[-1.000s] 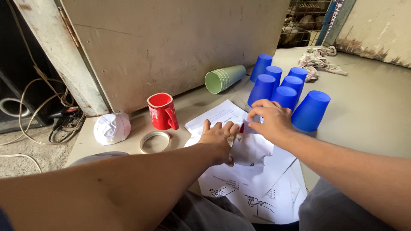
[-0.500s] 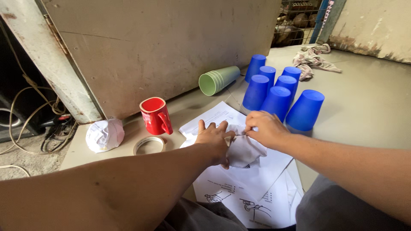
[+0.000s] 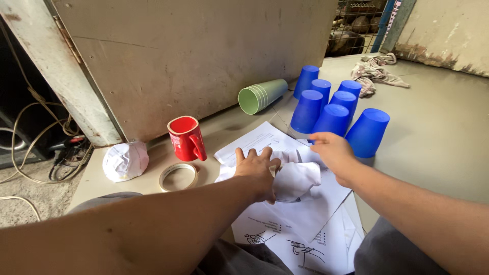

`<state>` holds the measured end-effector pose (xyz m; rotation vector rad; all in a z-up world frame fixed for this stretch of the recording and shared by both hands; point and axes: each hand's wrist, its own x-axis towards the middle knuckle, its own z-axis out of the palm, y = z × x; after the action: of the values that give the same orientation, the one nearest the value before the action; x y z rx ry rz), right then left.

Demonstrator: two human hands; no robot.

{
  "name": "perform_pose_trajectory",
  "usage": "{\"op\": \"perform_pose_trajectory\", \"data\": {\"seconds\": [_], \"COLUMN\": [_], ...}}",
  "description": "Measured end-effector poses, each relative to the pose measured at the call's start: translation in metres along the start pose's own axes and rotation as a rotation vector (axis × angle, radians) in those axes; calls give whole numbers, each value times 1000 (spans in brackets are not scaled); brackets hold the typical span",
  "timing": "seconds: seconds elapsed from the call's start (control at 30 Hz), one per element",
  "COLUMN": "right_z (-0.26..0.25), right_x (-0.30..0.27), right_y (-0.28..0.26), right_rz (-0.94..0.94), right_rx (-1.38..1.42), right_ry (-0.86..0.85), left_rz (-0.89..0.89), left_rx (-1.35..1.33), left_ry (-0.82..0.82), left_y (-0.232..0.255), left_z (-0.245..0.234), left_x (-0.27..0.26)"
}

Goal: The person wraps a small item in white paper and secures it with tape. They then wrap a red mug in white paper and secure it with tape. The person works on a low surface with several plastic cups nearby.

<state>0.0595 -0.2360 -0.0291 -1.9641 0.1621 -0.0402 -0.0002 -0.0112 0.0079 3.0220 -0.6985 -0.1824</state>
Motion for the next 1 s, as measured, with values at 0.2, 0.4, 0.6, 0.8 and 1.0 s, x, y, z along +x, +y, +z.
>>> {"op": "perform_pose_trajectory", "data": {"seconds": [0.2,0.4,0.6,0.8,1.0], "right_z": [19,26,-1,-14,-14], "right_x": [-14,-9,21,30,8], "right_y": [2,5,29,54,41], "right_rz": [-33,-175,-45,245,79], "right_rx": [-134,-83,47,203,76], "right_ry": [-23,-53,-124,24,-81], "left_rz": [-2,47,82,107,83], "left_rx": [2,32,66,101,40], "left_ry": [57,92,67,36,55], "left_y": [4,3,1,-4,-5], "left_z": [7,11,6,3,0], "left_x": [-9,-15,-15,-10,-10]}}
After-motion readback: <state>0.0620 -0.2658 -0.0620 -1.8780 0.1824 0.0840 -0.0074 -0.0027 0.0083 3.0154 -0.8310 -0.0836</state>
